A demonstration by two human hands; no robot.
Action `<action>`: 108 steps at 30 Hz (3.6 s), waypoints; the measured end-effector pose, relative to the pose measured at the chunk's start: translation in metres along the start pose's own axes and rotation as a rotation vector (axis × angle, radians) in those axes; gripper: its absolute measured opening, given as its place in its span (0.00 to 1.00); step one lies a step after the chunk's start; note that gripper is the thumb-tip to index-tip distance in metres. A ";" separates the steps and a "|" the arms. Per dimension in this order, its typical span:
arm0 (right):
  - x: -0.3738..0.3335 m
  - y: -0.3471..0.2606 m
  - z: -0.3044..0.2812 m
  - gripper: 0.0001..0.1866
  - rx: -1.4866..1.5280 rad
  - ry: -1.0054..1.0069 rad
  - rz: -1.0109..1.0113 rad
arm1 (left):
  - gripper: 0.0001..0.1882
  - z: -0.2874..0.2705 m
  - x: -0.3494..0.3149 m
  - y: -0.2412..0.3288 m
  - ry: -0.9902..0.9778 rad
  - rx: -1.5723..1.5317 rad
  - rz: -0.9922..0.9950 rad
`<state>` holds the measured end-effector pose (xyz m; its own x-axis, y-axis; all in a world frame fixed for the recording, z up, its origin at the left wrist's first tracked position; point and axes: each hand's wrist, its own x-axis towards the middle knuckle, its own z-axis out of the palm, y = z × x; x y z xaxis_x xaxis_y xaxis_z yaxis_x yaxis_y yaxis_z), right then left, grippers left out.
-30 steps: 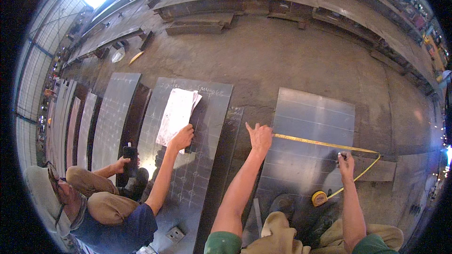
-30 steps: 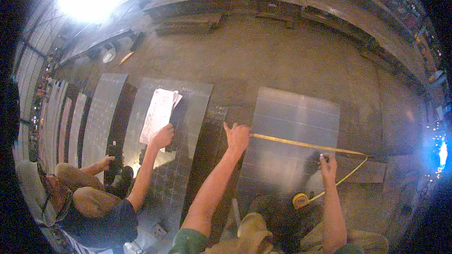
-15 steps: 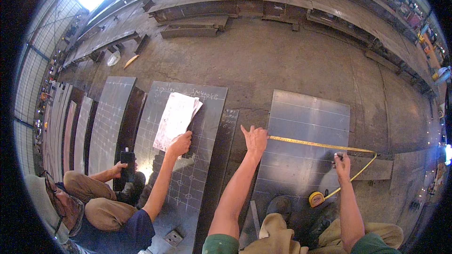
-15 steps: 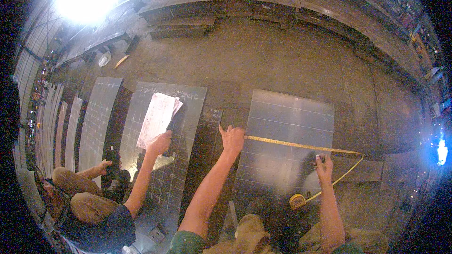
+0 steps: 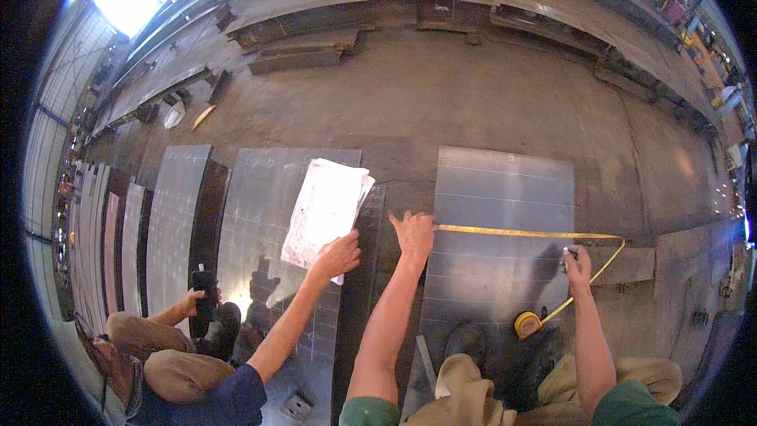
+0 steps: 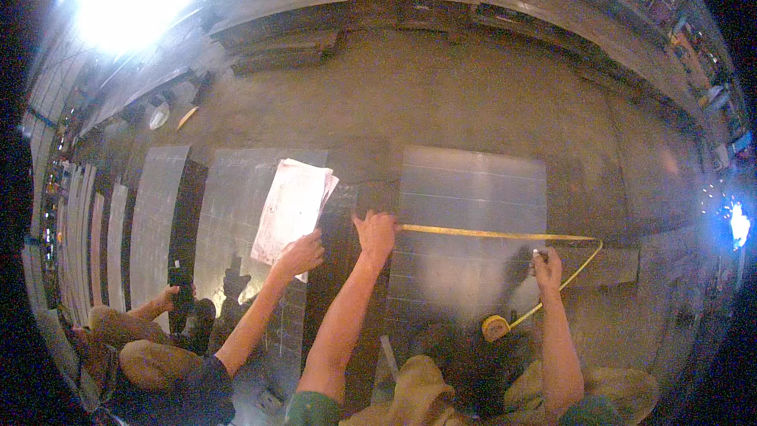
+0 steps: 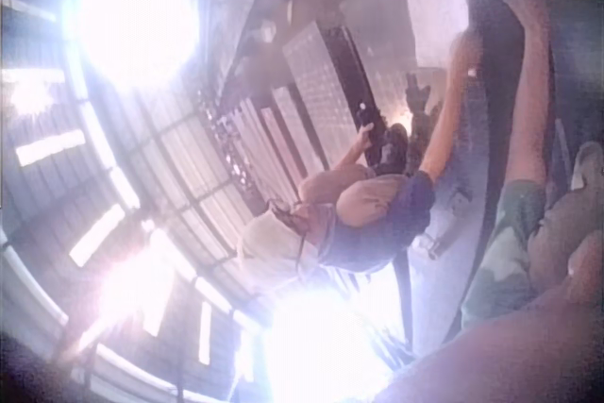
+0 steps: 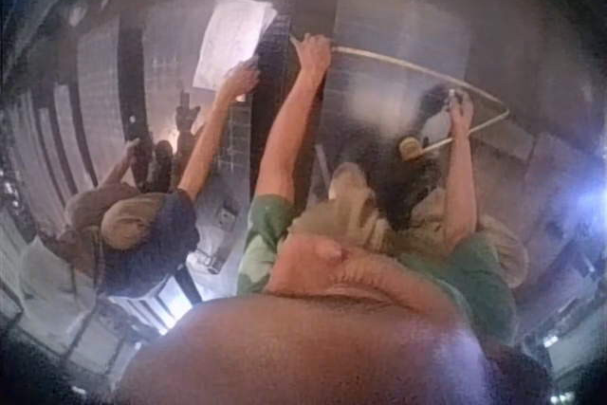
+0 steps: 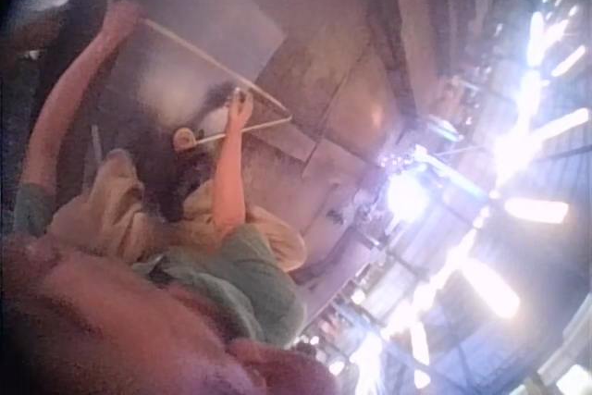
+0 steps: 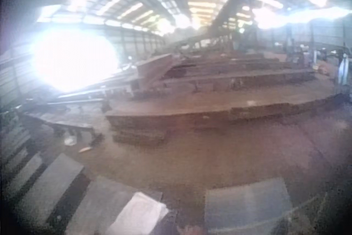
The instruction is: The person measures a large metal sheet with a tape measure and marks it with a white marker. They repeatedly measure and mark multiple locations on the sheet while referencing a document placed on the surface.
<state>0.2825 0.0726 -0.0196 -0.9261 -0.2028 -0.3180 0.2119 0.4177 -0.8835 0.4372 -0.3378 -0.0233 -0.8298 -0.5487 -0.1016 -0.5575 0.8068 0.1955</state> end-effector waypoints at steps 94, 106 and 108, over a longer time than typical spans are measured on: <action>0.086 -0.001 -0.062 0.19 -0.926 0.129 -0.562 | 0.06 -0.009 0.009 0.001 -0.127 0.089 -0.045; 0.064 -0.005 -0.053 0.09 -0.693 0.061 -0.376 | 0.10 0.003 0.004 0.002 -0.066 0.012 -0.044; 0.064 -0.002 -0.051 0.09 -0.698 0.063 -0.365 | 0.12 0.003 0.005 0.001 -0.091 -0.018 -0.050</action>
<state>0.2064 0.1038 -0.0205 -0.9197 -0.3925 -0.0108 -0.3347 0.7980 -0.5012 0.4322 -0.3393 -0.0268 -0.8005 -0.5649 -0.2000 -0.5980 0.7747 0.2053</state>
